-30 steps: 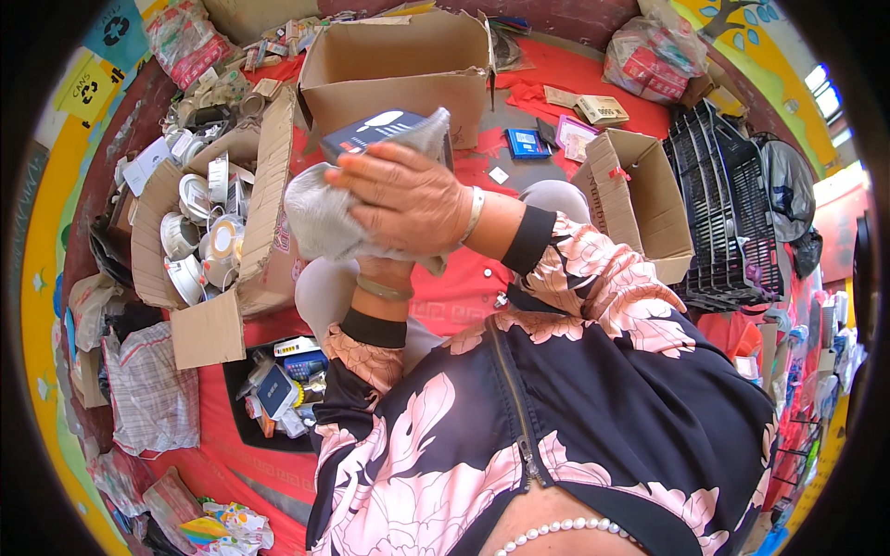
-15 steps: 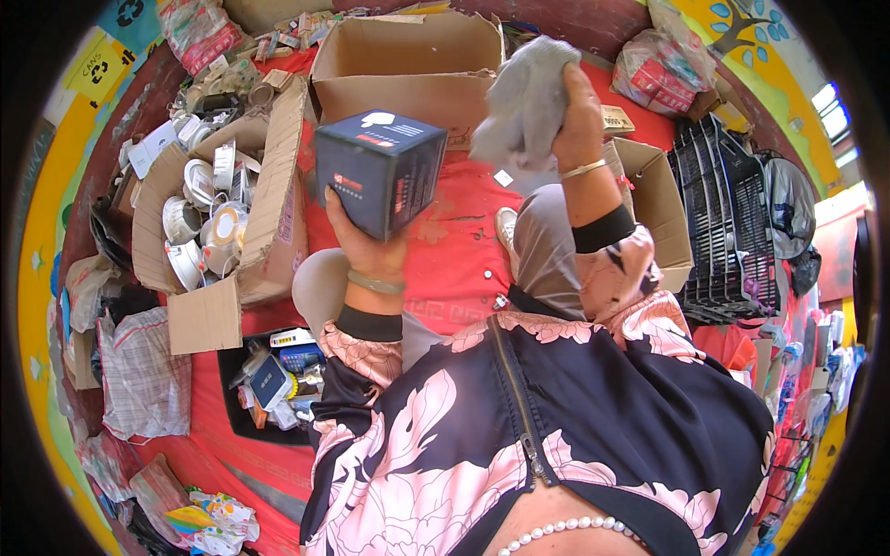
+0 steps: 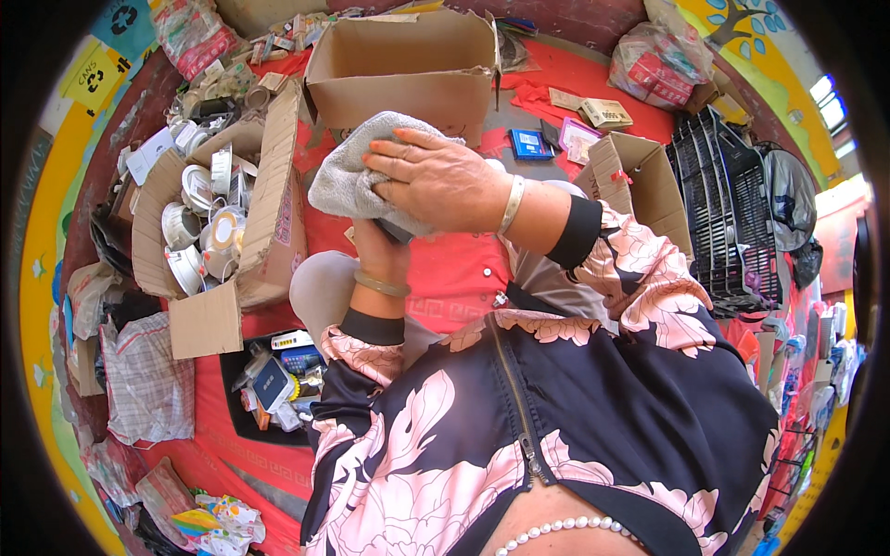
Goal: The person wipes a white electronic device, a blue box, a black box containing a bulb, and a white light fixture with a cloth.
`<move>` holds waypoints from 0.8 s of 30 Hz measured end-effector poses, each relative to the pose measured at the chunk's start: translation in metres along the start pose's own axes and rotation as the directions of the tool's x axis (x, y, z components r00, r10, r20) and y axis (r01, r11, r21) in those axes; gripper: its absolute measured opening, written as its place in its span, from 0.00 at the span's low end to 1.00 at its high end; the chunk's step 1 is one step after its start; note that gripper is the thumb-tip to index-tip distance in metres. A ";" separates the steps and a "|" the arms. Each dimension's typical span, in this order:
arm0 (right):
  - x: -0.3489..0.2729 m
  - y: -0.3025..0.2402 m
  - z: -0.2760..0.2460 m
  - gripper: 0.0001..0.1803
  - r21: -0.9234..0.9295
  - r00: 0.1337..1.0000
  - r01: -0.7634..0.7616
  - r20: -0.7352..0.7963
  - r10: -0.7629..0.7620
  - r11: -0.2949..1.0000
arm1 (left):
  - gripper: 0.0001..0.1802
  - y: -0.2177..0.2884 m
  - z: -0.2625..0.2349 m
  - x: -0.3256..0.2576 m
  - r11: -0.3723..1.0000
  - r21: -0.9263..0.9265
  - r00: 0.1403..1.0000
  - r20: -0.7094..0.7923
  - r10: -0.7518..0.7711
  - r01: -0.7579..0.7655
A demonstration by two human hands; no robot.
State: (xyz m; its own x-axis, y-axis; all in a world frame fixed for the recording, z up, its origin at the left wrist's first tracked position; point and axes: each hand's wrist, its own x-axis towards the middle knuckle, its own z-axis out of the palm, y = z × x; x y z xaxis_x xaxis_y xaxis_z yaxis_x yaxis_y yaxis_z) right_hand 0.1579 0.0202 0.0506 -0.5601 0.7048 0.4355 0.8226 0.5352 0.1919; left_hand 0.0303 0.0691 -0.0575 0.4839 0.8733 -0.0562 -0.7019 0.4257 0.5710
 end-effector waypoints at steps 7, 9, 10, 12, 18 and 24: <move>0.013 0.015 0.007 0.17 0.027 0.929 -0.301 -0.220 0.299 0.953 | 0.30 0.014 0.011 -0.001 0.996 0.092 0.999 -0.029 -0.012 0.014; 0.013 0.028 0.010 0.14 -0.127 0.895 -0.433 0.053 0.442 0.892 | 0.31 0.010 0.004 0.003 0.996 0.070 0.998 -0.028 0.053 -0.051; 0.014 0.038 0.011 0.12 -0.211 0.843 -0.472 0.177 0.509 0.856 | 0.31 0.010 0.001 0.004 0.994 0.061 0.995 -0.032 0.092 -0.090; -0.020 0.079 0.022 0.13 0.450 0.631 -0.707 0.051 0.774 0.546 | 0.33 0.017 0.009 -0.002 0.995 -0.063 0.997 0.001 0.078 -0.078; -0.076 0.103 0.010 0.21 0.726 0.534 0.279 0.426 0.730 -0.628 | 0.39 0.030 0.005 -0.006 0.986 -0.154 0.997 -0.045 0.062 -0.068; -0.026 0.024 0.012 0.23 0.935 0.611 -0.173 0.349 0.711 -0.310 | 0.36 0.017 0.008 -0.009 0.996 -0.053 0.997 0.037 0.072 -0.070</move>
State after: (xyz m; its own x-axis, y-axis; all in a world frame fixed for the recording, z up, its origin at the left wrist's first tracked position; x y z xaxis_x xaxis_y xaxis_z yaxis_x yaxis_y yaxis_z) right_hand 0.1912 0.0203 0.0329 0.2084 0.9734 0.0954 -0.2498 0.1473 -0.9570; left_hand 0.0180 0.0671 -0.0410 0.4511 0.8923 0.0156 -0.7610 0.3754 0.5292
